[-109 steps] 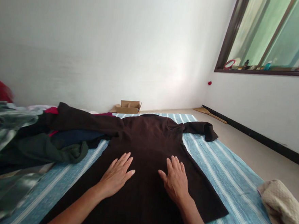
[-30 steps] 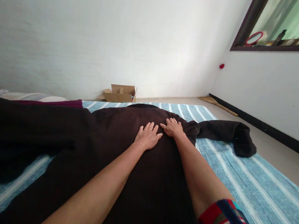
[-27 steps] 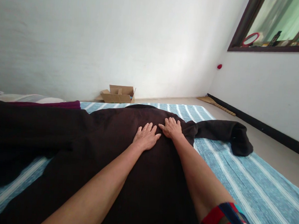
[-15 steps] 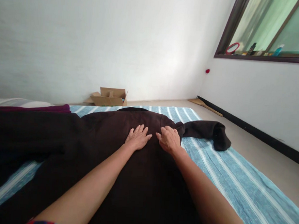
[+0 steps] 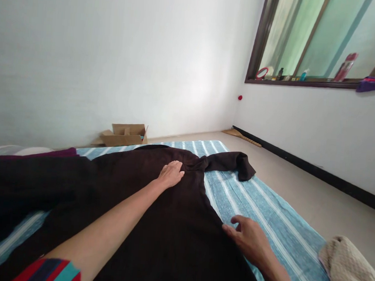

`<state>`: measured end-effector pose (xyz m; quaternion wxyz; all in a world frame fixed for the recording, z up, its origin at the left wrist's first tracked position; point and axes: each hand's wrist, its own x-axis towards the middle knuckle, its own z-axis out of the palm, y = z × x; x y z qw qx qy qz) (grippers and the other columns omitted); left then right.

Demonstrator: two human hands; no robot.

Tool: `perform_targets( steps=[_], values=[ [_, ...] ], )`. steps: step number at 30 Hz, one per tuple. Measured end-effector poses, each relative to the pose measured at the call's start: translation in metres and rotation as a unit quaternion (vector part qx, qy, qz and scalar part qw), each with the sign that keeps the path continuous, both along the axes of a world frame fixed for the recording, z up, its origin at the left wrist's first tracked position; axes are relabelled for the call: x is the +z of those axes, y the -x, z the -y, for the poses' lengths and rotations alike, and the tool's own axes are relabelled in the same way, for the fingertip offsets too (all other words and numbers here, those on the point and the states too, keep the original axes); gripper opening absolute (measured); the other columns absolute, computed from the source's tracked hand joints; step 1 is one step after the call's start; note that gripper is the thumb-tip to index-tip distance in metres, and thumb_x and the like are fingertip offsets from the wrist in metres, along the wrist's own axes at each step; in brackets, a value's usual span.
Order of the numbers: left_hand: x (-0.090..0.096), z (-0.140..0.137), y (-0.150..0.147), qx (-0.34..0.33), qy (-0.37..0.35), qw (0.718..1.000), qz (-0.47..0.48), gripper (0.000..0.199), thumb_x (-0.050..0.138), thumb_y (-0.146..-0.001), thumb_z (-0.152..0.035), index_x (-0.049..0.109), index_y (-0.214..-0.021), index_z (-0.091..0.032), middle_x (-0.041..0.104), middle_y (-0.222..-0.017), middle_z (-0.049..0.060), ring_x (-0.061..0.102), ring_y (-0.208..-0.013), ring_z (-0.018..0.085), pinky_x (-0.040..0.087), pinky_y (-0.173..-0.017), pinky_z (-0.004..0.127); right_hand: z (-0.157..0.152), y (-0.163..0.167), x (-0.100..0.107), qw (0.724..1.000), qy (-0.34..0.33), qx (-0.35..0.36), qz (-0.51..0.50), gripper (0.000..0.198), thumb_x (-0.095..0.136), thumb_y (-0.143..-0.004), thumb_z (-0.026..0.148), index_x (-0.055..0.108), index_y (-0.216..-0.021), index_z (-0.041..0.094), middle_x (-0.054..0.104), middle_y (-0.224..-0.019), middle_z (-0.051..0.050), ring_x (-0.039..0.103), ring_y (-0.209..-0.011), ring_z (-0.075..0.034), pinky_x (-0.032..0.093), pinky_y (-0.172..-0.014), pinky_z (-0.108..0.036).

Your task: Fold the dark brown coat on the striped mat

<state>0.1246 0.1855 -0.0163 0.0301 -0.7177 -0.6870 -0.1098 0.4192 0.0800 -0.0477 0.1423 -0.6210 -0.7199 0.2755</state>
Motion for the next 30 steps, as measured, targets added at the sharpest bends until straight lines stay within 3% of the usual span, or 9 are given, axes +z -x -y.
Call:
perform_targets(
  steps=[5,11,15,20,27,30],
  values=[
    [0.018,-0.020,-0.057,-0.041,0.005,0.999,0.011,0.018,0.045,-0.085,-0.025,0.054,-0.098,-0.017,0.057,-0.112,0.010,0.054,-0.106,0.023,0.045,-0.085,0.033,-0.001,0.001,-0.018,0.998,-0.025,-0.003,-0.059,0.041,0.046,-0.080,0.055,0.068,-0.087,0.021,0.060,-0.061,0.000,0.056,-0.060,-0.017,0.034,-0.056,-0.027],
    [0.018,-0.059,-0.110,-0.053,-0.013,0.998,0.023,0.027,0.048,-0.080,-0.013,0.050,-0.107,-0.018,0.054,-0.118,0.012,0.049,-0.113,0.025,0.044,-0.090,0.035,-0.002,0.004,-0.036,0.994,-0.075,-0.032,-0.070,0.037,0.043,-0.083,0.053,0.068,-0.083,0.025,0.064,-0.062,0.000,0.059,-0.062,-0.018,0.034,-0.060,-0.027],
    [0.013,-0.084,-0.137,-0.078,-0.035,0.996,0.024,0.044,0.049,-0.077,-0.008,0.043,-0.119,-0.018,0.043,-0.134,0.013,0.036,-0.128,0.024,0.036,-0.100,0.037,-0.001,0.008,-0.035,0.994,-0.092,-0.049,-0.043,0.035,0.041,-0.086,0.047,0.068,-0.080,0.026,0.065,-0.064,0.000,0.061,-0.063,-0.018,0.033,-0.059,-0.027],
    [0.010,-0.108,-0.173,-0.127,-0.031,0.991,0.022,0.063,0.055,-0.075,-0.015,0.031,-0.134,-0.015,0.027,-0.148,0.013,0.021,-0.137,0.024,0.023,-0.109,0.039,-0.005,0.013,-0.036,0.995,-0.083,-0.060,-0.013,0.033,0.041,-0.087,0.043,0.067,-0.078,0.027,0.067,-0.064,0.000,0.063,-0.064,-0.019,0.031,-0.057,-0.026],
    [0.007,-0.118,-0.207,-0.110,0.008,0.994,0.024,0.068,0.057,-0.075,-0.018,0.029,-0.137,-0.013,0.055,-0.123,0.019,0.049,-0.117,0.031,0.022,-0.104,0.054,-0.006,0.016,-0.036,0.994,-0.085,-0.066,0.002,0.033,0.039,-0.089,0.039,0.066,-0.076,0.027,0.066,-0.062,0.000,0.064,-0.063,-0.019,0.029,-0.054,-0.026],
    [0.005,-0.116,-0.210,-0.111,0.027,0.993,0.016,0.056,0.055,-0.077,-0.017,0.040,-0.131,-0.017,0.061,-0.116,0.017,0.054,-0.112,0.030,0.030,-0.100,0.051,-0.006,0.016,-0.036,0.994,-0.084,-0.073,0.011,0.032,0.039,-0.089,0.039,0.066,-0.076,0.027,0.067,-0.063,0.000,0.064,-0.064,-0.019,0.029,-0.054,-0.026]
  ],
)
